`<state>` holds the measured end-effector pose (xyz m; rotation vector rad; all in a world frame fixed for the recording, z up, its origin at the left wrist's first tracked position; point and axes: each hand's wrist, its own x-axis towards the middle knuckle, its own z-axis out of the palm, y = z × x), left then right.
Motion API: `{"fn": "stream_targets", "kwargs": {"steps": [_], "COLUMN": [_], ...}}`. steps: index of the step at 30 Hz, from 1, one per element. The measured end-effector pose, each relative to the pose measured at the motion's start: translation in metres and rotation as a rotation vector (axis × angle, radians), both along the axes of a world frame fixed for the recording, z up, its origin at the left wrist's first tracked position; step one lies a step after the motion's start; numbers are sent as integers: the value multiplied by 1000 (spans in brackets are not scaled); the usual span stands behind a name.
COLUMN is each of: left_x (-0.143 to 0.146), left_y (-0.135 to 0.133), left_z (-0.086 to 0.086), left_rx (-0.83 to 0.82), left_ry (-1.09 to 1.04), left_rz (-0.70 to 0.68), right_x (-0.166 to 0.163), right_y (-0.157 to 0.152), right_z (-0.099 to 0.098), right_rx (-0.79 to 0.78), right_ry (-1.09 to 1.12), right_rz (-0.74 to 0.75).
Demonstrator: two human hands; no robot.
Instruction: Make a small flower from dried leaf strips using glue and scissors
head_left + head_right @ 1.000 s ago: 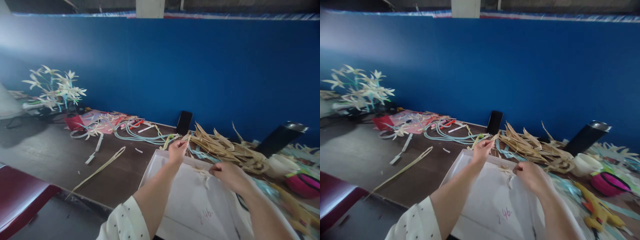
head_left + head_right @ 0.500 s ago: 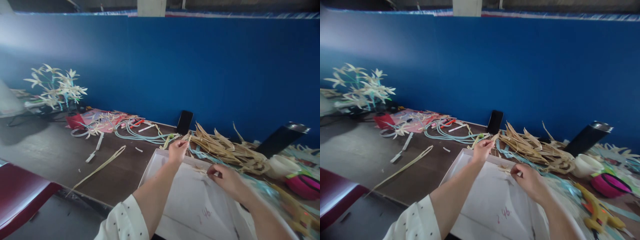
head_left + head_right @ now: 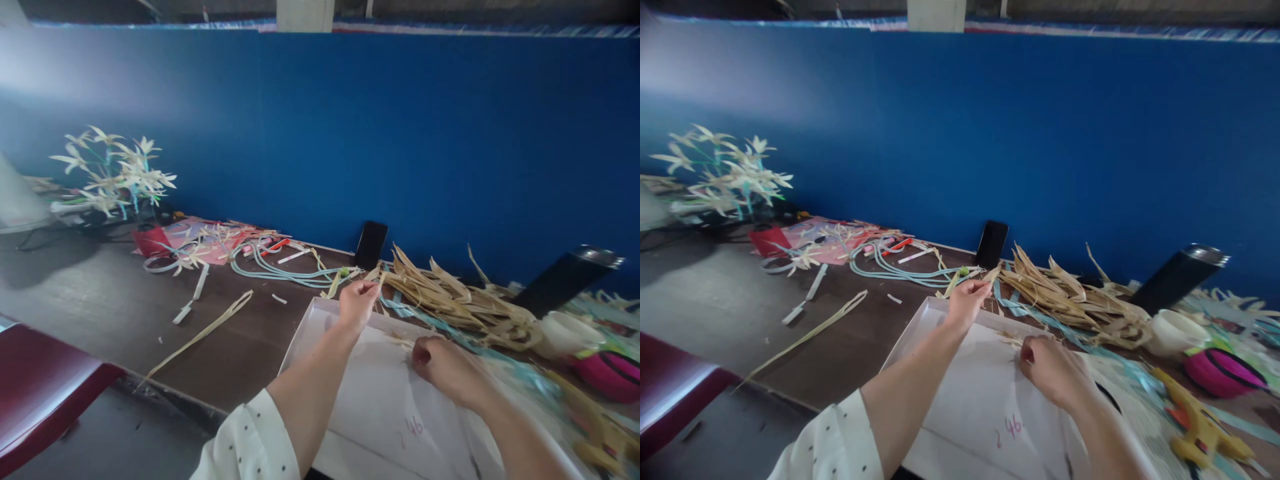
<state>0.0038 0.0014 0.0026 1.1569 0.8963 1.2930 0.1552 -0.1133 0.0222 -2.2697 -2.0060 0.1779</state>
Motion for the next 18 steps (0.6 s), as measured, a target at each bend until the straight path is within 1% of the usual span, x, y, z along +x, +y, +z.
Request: {"fn": "stream_targets", "kwargs": {"steps": [2,4,6,8,10,12,15,18], "left_x": [0,1,1,1,-1,-3,-5,-5], "left_y": [1,1,0,-1,-3,-4,-4,-1], "left_z": [-1,-1,1,4,7,9,9,7], "left_rx": [6,-5,-22,-36,-50,-57,-63,-82], "left_ry": [6,1,-4,-2,-4,-16,-46,-70], "left_rz": [0,4,14,20,19,8,1,28], "right_x": [-1,-1,-3,-9,-19,-32,-49,-59], "right_y": [0,2,5,11,18,28,44,57], "right_z": [0,4,11,20,30,38,43,37], "right_rx": [0,43,100,134,187,233,274,335], "right_ry": [16,134,345,624,939,1169,1372,1494], "right_rz": [4,-12,-60,-139,-190,-216,-244,-294]}}
